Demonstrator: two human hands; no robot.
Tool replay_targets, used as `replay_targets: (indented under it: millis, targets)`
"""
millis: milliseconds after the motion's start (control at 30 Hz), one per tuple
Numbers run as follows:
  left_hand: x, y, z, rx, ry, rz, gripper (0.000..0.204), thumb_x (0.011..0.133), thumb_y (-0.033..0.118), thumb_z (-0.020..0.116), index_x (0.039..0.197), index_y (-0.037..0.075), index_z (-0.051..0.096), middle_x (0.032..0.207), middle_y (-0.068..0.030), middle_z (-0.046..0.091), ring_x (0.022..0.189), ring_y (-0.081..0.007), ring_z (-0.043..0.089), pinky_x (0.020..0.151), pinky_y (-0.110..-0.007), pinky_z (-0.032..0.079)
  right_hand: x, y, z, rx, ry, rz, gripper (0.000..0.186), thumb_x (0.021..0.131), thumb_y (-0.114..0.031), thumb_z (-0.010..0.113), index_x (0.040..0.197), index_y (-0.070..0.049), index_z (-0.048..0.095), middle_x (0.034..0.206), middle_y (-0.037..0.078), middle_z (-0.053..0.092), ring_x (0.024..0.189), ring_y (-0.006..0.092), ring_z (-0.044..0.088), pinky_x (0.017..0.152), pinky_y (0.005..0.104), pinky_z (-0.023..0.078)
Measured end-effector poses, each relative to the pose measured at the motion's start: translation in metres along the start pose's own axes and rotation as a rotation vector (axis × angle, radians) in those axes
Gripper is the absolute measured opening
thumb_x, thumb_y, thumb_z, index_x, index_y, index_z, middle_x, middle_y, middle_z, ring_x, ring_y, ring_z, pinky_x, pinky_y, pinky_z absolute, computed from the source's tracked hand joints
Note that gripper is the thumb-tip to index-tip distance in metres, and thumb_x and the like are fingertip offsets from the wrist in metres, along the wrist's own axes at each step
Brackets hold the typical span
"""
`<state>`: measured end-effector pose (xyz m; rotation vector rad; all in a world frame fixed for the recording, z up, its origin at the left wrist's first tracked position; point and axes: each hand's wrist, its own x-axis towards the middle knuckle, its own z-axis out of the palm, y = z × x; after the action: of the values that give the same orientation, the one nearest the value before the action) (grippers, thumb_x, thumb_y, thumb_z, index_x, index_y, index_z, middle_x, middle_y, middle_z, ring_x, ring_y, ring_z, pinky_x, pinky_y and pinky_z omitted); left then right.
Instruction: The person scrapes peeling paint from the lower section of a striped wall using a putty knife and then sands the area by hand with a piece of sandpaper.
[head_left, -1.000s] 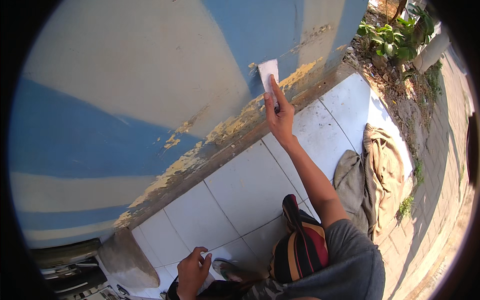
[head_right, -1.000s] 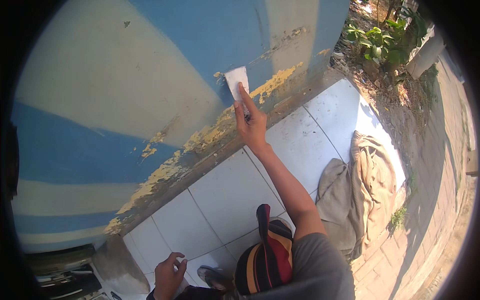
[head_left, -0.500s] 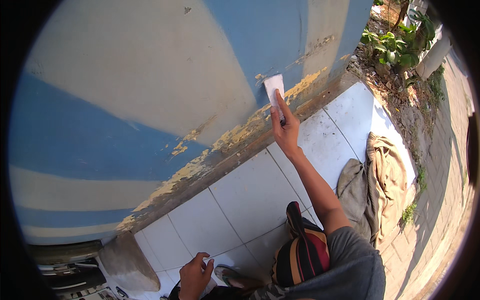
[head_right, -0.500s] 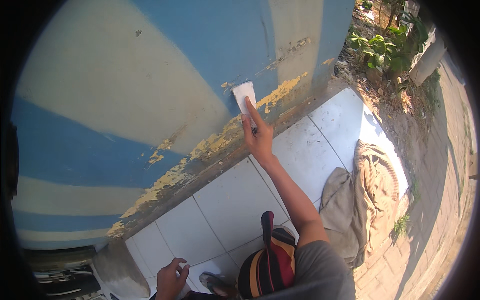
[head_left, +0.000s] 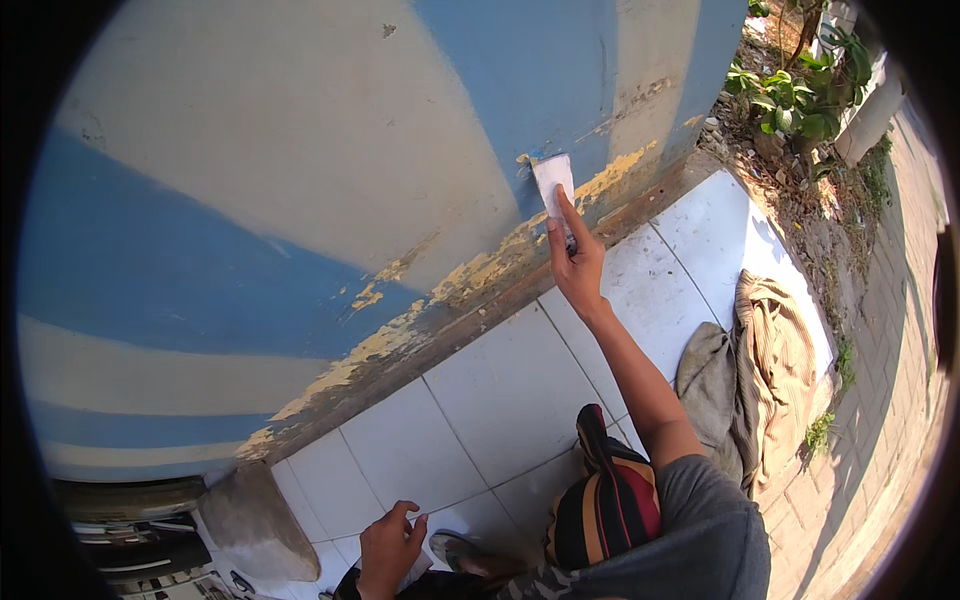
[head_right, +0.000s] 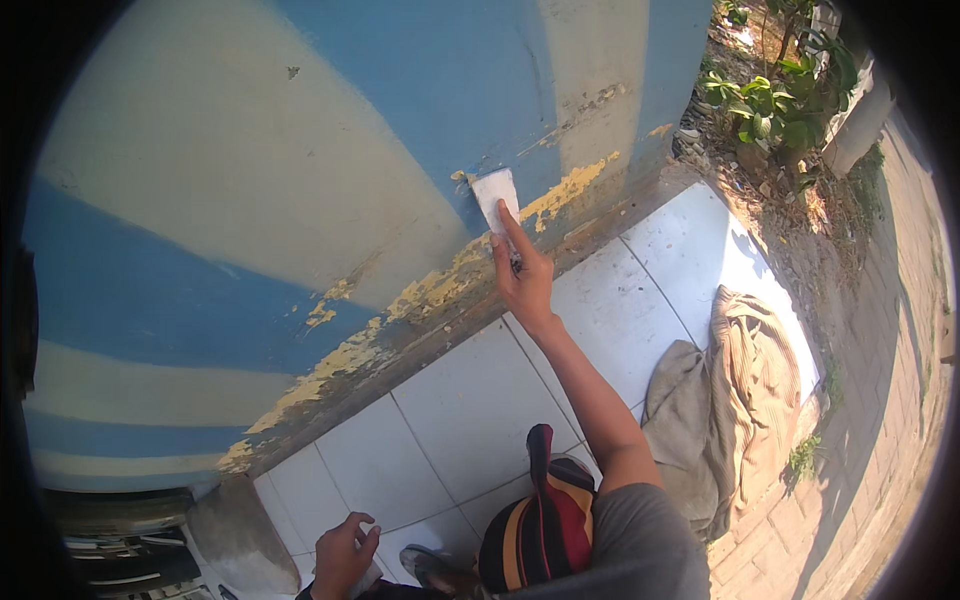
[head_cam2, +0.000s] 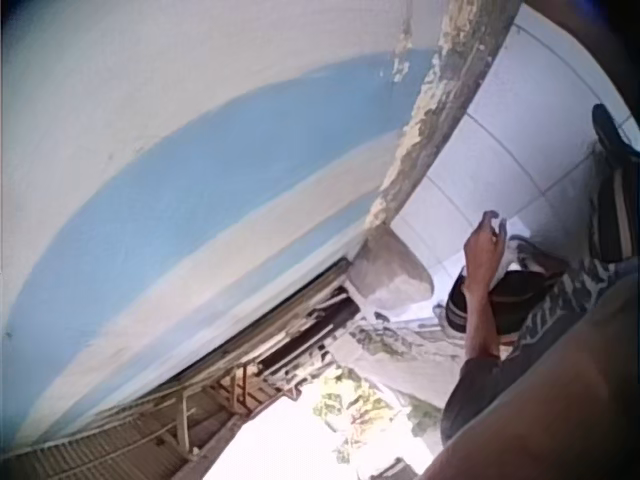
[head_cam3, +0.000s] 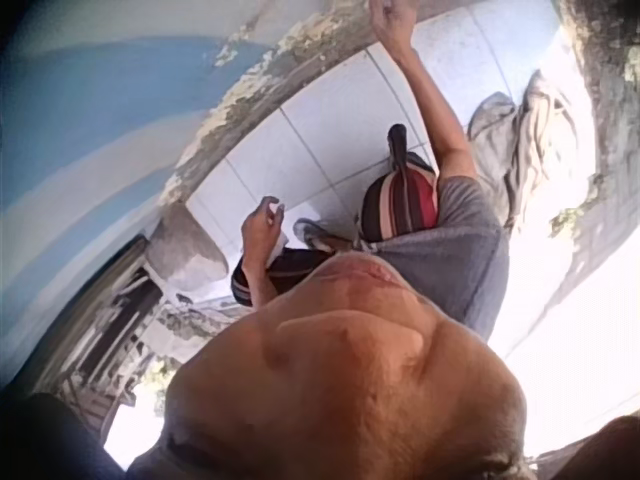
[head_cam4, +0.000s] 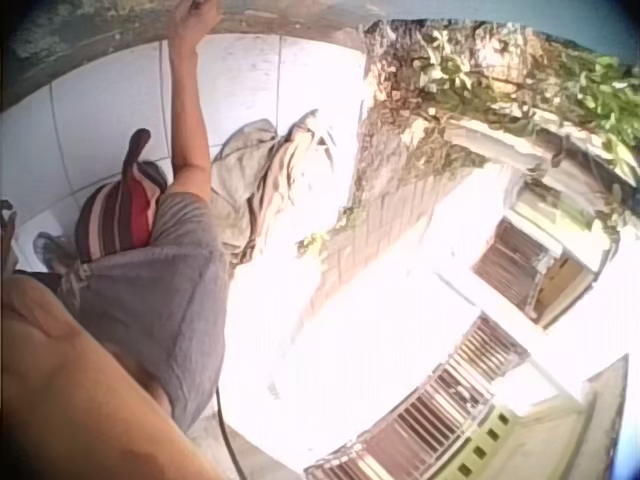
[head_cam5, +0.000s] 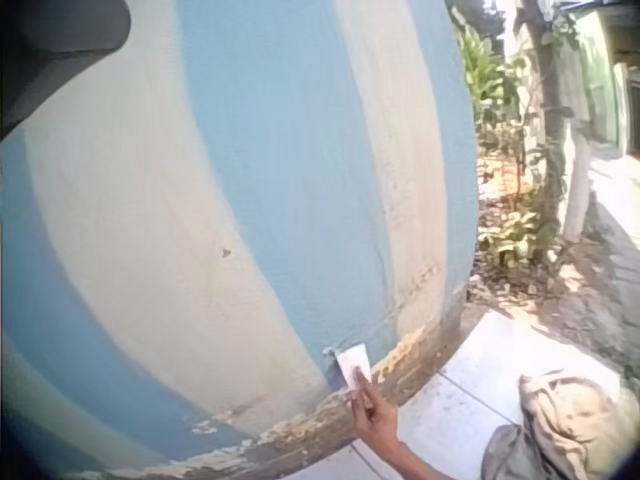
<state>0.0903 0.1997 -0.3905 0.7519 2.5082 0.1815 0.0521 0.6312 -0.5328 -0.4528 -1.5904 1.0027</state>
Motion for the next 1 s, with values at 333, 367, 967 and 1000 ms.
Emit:
replay_targets:
  millis: [333,367,967,1000]
  targets:
    - [-0.003,0.0,0.002,0.016,-0.038,-0.028,0.02,0.09,0.026,0.068,0.102,0.011,0.063,0.062,-0.0063,0.065,0.059,-0.0286,0.066,0.056,-0.039,0.049,0.002,-0.016,-0.008,-0.075,-0.077,0.094,0.047,0.096,-0.006,0.06,0.142,-0.013,0.054,0.069,0.009,0.061,0.058,0.0042,0.041,0.052,0.022,0.038]
    - [-0.001,0.002,0.001,-0.007,-0.033,-0.02,0.02,0.09,0.026,0.068,0.102,0.01,0.063,0.062,-0.0065,0.065,0.059,-0.0288,0.066,0.056,-0.039,0.049,0.007,-0.015,-0.004,-0.08,-0.076,0.08,0.047,0.096,-0.006,0.061,0.142,-0.013,0.054,0.071,0.01,0.062,0.058,0.0044,0.042,0.053,0.0219,0.039]
    - [-0.002,-0.002,0.001,-0.048,-0.053,-0.016,0.021,0.09,0.026,0.068,0.103,0.01,0.062,0.065,-0.0072,0.066,0.06,-0.0291,0.067,0.058,-0.041,0.05,0.028,-0.039,-0.003,-0.09,-0.115,0.114,0.047,0.096,-0.003,0.059,0.142,-0.014,0.054,0.099,0.012,0.074,0.063,0.0027,0.053,0.056,0.0206,0.043]
    - [0.003,0.0,0.0,-0.079,-0.037,0.009,0.021,0.09,0.026,0.067,0.103,0.01,0.062,0.065,-0.0072,0.066,0.06,-0.0291,0.067,0.058,-0.041,0.05,0.026,-0.04,-0.006,-0.114,-0.133,0.154,0.048,0.096,-0.003,0.059,0.142,-0.014,0.054,0.105,0.014,0.074,0.064,0.0025,0.055,0.057,0.0203,0.044]
